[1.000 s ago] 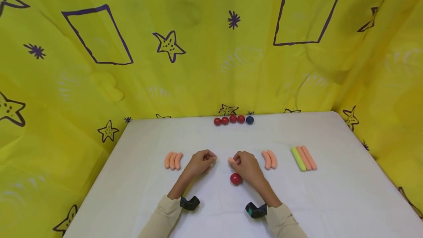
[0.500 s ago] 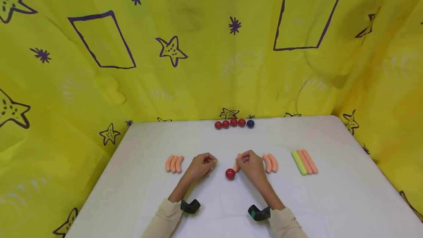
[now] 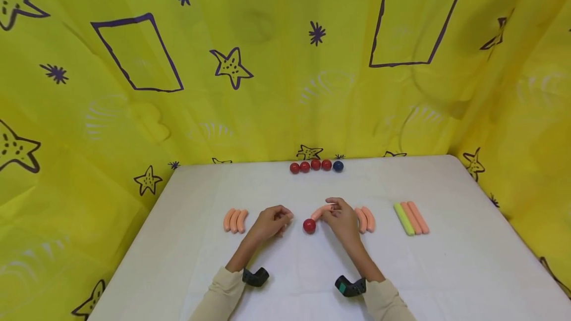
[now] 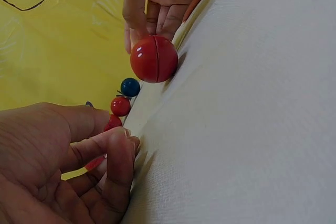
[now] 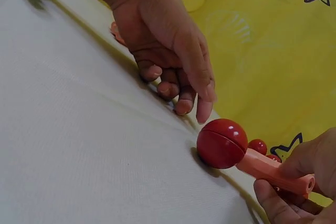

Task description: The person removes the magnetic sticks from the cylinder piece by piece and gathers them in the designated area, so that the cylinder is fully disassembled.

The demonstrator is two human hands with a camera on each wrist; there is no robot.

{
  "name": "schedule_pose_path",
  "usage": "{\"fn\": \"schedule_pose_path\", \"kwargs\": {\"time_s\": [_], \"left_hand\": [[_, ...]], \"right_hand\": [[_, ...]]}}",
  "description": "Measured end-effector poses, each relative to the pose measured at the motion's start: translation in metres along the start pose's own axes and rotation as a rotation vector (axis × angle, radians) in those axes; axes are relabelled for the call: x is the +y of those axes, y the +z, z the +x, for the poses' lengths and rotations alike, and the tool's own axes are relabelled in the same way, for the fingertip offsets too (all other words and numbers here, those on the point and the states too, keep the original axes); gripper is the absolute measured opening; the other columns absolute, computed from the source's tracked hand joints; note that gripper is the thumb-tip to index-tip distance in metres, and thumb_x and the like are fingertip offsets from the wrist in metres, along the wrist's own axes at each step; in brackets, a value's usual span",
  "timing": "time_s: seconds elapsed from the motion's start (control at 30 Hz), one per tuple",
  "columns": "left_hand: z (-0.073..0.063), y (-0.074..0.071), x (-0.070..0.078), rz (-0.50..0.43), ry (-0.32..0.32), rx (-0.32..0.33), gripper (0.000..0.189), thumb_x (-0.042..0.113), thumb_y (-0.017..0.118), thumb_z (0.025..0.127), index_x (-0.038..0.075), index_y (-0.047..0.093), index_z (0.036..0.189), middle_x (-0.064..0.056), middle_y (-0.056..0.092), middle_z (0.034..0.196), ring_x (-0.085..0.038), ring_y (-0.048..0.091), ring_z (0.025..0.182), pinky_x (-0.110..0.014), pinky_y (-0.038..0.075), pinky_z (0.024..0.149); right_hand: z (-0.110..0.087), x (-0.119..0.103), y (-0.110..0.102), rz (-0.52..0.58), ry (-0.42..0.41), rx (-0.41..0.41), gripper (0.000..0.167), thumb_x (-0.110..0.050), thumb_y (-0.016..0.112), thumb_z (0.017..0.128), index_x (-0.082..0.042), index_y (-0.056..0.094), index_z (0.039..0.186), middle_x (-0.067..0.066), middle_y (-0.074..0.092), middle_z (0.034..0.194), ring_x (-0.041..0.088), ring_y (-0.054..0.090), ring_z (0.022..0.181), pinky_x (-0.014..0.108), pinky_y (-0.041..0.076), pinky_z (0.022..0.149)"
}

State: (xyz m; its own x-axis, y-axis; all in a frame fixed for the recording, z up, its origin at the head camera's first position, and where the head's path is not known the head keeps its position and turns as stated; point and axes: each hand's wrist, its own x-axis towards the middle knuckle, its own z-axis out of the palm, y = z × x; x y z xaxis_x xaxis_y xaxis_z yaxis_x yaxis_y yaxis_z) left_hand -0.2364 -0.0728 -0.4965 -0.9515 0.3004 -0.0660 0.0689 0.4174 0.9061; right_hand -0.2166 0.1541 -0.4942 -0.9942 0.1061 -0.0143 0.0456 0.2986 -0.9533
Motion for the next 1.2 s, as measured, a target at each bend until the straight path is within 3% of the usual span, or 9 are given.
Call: {"fn": "schedule_pose_path", "kwargs": {"time_s": [0.17,0.33,0.47,0.57,0.77,0.93,1.07,1.2], "left_hand": [[0.002,-0.002,-0.001,0.043,0.021,-0.026,0.023,0.028,0.061,0.097,0.007,0.068,0.103,0.002,0.056,0.063,-0.006,0.051,0.049,-0.019,0.042,0.05],[0.004,-0.002,-0.001,0.043,0.035,-0.037,0.024,0.028,0.061,0.096,0.008,0.068,0.107,0.0,0.058,0.067,-0.007,0.052,0.05,-0.02,0.044,0.052],[0.003,-0.001,-0.001,0.054,0.048,-0.041,0.026,0.028,0.063,0.095,0.008,0.066,0.112,-0.002,0.063,0.081,-0.007,0.054,0.052,-0.02,0.045,0.053],[0.002,-0.001,0.0,0.07,0.05,-0.042,0.028,0.028,0.065,0.094,0.008,0.065,0.115,-0.003,0.065,0.09,-0.007,0.055,0.052,-0.02,0.046,0.052],[0.001,0.002,-0.001,0.091,0.071,-0.029,0.032,0.027,0.066,0.093,0.007,0.064,0.118,-0.005,0.064,0.095,-0.007,0.054,0.051,-0.021,0.046,0.05],[0.002,0.006,-0.001,0.121,0.115,-0.02,0.036,0.027,0.067,0.092,0.006,0.063,0.122,-0.008,0.063,0.104,-0.005,0.054,0.055,-0.02,0.047,0.052],[0.002,0.013,-0.001,0.206,0.149,-0.003,0.038,0.03,0.068,0.091,0.01,0.064,0.123,-0.007,0.064,0.106,-0.002,0.053,0.066,-0.019,0.046,0.06],[-0.001,0.017,0.001,0.264,0.165,0.003,0.038,0.03,0.07,0.09,0.012,0.064,0.123,-0.006,0.063,0.107,-0.002,0.051,0.071,-0.018,0.045,0.064]], "right_hand": [[-0.001,0.001,0.001,0.005,-0.013,-0.022,0.029,-0.018,0.067,0.093,0.001,0.065,0.115,0.019,0.068,0.113,-0.001,0.061,0.082,0.015,0.05,0.068],[0.001,0.006,0.005,-0.138,-0.117,0.052,0.023,-0.014,0.071,0.089,-0.001,0.067,0.107,0.016,0.068,0.105,0.009,0.06,0.082,0.017,0.048,0.066],[0.001,0.011,0.008,-0.283,-0.235,0.08,0.017,-0.007,0.071,0.085,-0.001,0.069,0.101,0.014,0.07,0.098,0.019,0.061,0.087,0.023,0.049,0.072],[0.0,0.012,0.009,-0.358,-0.265,0.055,0.016,-0.007,0.072,0.084,-0.001,0.07,0.099,0.012,0.069,0.095,0.022,0.062,0.087,0.029,0.048,0.074],[-0.002,0.011,0.008,-0.394,-0.26,-0.018,0.023,-0.009,0.073,0.086,0.001,0.069,0.106,0.014,0.067,0.1,0.024,0.062,0.091,0.036,0.049,0.079],[-0.001,0.01,0.009,-0.502,-0.337,-0.085,0.033,-0.015,0.073,0.087,0.001,0.067,0.115,0.015,0.063,0.103,0.025,0.058,0.093,0.038,0.047,0.079],[-0.003,0.008,0.011,-0.513,-0.375,-0.097,0.026,-0.017,0.075,0.086,-0.001,0.07,0.106,0.01,0.061,0.096,0.021,0.055,0.087,0.035,0.045,0.075],[-0.005,0.004,0.012,-0.475,-0.361,-0.094,0.019,-0.021,0.076,0.085,-0.006,0.069,0.094,0.005,0.06,0.088,0.013,0.052,0.079,0.028,0.045,0.07]]}}
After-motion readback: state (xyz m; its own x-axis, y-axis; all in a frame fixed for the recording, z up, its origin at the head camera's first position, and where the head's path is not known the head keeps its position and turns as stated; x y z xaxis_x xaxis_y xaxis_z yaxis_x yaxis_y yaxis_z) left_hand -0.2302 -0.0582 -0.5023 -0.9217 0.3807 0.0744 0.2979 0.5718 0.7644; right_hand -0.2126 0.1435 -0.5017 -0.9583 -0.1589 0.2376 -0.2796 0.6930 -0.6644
